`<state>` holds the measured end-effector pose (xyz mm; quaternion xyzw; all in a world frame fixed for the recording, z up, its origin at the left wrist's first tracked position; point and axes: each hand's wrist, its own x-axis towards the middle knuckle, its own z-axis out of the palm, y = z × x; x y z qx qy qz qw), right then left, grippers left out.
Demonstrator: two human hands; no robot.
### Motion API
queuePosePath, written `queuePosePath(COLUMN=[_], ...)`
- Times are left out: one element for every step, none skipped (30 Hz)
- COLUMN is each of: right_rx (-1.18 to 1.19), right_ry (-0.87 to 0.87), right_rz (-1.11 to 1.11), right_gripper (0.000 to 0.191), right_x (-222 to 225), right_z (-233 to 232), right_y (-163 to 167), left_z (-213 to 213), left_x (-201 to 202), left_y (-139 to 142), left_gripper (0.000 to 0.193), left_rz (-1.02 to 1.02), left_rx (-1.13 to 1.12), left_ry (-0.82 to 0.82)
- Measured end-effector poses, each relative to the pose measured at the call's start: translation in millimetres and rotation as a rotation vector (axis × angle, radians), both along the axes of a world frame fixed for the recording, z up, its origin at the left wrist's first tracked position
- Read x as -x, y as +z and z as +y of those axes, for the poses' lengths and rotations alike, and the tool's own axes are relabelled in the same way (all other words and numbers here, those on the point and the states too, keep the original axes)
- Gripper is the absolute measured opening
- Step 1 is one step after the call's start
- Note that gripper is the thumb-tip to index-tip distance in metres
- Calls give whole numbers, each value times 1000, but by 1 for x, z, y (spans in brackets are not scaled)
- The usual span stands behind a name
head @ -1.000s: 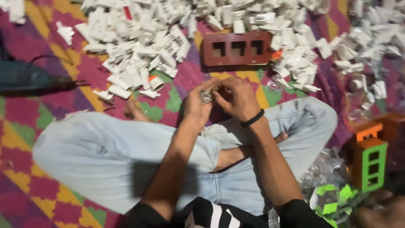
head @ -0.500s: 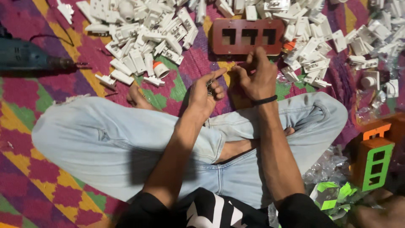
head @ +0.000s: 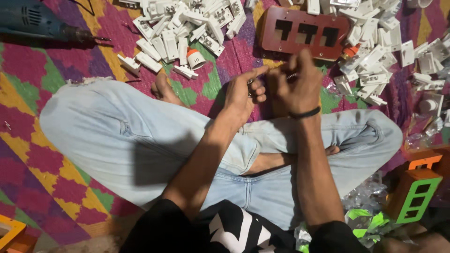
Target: The person sits on the floor and repeatedly picks up small metal screws and washers, placing them into a red plastic electrical switchboard. The person handles the components one at a time, transferring them from a pile in their left hand to the switchboard with their right hand.
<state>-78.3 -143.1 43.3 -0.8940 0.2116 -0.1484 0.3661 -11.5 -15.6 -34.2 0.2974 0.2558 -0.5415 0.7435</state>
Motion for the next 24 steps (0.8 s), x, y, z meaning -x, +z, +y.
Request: queuePosePath(right_rx=[8, 12, 10, -18, -41, -60, -37, -12, 6, -22, -47, -68, -34, 6, 45, 6, -36, -75, -106, -133, -160, -118, -80, -42], right_ry=[-6, -13, -22, -31, -38, -43, -17, 11, 37, -3, -45, -84, -44, -6, 34, 3, -30, -67, -42, -16, 12, 9, 4, -3], right_rz=[8, 19, 37, 25, 11, -11, 2, 19, 45, 52, 53, 46, 53, 59, 67, 53, 40, 21, 7, -11, -26, -19, -10, -4], right_gripper=[30, 28, 27, 28, 29, 31, 32, 34, 35, 34, 33, 32, 33, 35, 36, 36, 36, 36, 34, 32, 31, 33, 35, 37], right_x=[0, 1, 1, 1, 2, 2, 0, -1, -2, -2, -2, -2, -3, -3, -3, -2, -2, -1, -1, 0, 0, 1, 1, 1], right_z=[0, 0, 0, 1, 1, 0, 0, 1, 2, 0, -1, -3, -3, -4, -4, -5, -5, -5, -6, -6, -6, -6, -6, -5], right_y=[0, -1, -1, -2, -2, -3, -5, -7, -8, -9, -10, -11, -12, -13, -13, -13, -13, -13, -12, -11, -11, -10, -10, -10], left_z=[0, 0, 0, 1, 1, 0, 0, -1, -1, -2, -2, -2, -2, -3, -3, -2, -1, -1, -1, -1, -2, -1, -1, -2], left_x=[-1, -1, -1, -1, -1, -1, -1, -1, -1, -1, 0, 0, 0, 0, 0, 1, 2, 2, 1, 1, 0, 0, 0, 0], left_y=[1, 2, 3, 4, 5, 5, 5, 5, 4, 3, 3, 2, 1, 0, -1, -1, -1, -1, -2, -2, -2, -3, -3, -3], left_gripper=[48, 47, 47, 47, 46, 46, 45, 45, 45, 45, 46, 47, 48, 47, 46, 46, 46, 47, 47, 47, 46, 46, 46, 46], left_rz=[0, -21, -35, -46, -27, -16, -11, -24, -27, -26, -19, -19, -21, -14, -4, 14, 2, -16, -39, -35, -29, -15, -25, -39], left_rx=[3, 8, 4, -1, -19, -33, -43, -44, -52, -65, -57, -46, -33, -32, -34, -44, -31, -14, 12, 8, 4, -5, 14, 34], left_ry=[-2, 4, 8, 8, 11, 18, 25, 27, 27, 23, 31, 42, 53, 50, 48, 46, 58, 68, 80, 73, 68, 64, 70, 73])
